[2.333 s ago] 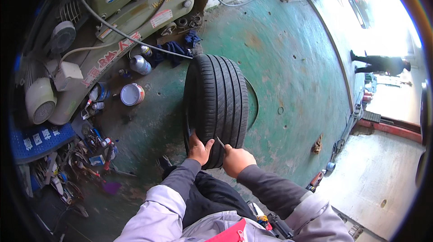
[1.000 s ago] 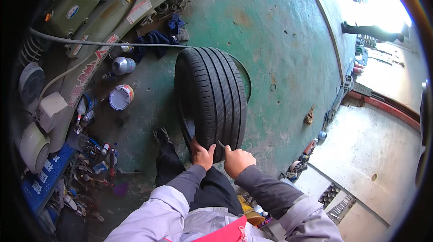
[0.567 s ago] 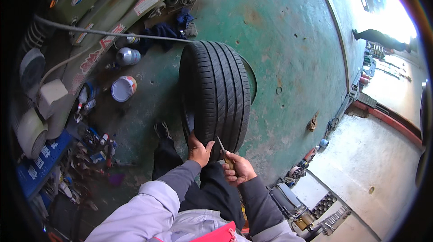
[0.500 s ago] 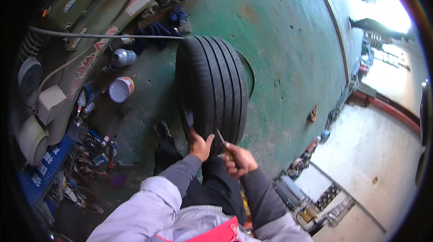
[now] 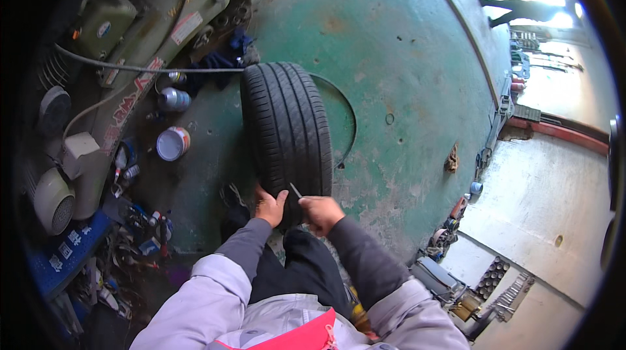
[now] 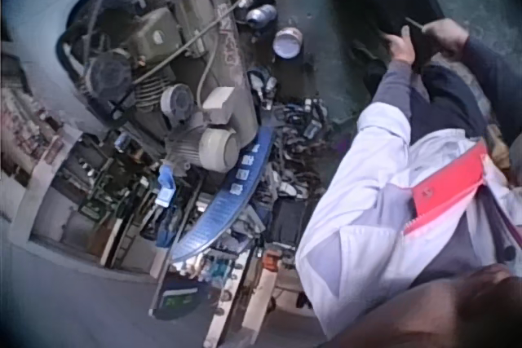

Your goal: The person inspects a car tire, inflates it with an air hose, then uses a screwdriver and pliers to remove a nail from the tread. The tire is rotated and re-inflated after the nail is removed.

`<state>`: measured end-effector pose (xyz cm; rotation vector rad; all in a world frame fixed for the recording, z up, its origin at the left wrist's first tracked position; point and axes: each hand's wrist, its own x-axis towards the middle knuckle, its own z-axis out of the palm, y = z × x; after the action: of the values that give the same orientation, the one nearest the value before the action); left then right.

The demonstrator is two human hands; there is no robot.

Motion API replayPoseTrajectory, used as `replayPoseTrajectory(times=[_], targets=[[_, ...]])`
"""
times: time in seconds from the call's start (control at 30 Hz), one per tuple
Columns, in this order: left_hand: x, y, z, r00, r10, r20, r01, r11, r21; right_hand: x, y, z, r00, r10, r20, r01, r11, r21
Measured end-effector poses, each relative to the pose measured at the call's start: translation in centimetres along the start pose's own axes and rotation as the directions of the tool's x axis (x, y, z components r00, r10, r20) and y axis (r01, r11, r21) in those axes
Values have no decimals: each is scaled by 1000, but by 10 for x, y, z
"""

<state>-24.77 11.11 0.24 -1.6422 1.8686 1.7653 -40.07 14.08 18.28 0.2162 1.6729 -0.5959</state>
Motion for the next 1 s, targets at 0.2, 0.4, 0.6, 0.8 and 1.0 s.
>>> replayPoseTrajectory(times=[0.2,0.4,0.6,0.8,1.0], targets=[[4,27,-35,992,125,1,-123,982,144,-24,-5,4,992,79,102,-109,939,325],[-21,7,-3,938,169,-302,-161,986,52,33,28,-135,878,-364,-312,251,903,-348],[-37,-9,56,833,11,-553,-96,988,-125,136,83,-126,897,-442,-14,440,894,-86],[-19,16,56,839,209,-502,-252,968,-19,170,117,-106,735,-552,-393,598,801,-6],[37,45,-8,750,500,-432,-357,857,373,154,97,-61,726,-464,-508,605,781,152]])
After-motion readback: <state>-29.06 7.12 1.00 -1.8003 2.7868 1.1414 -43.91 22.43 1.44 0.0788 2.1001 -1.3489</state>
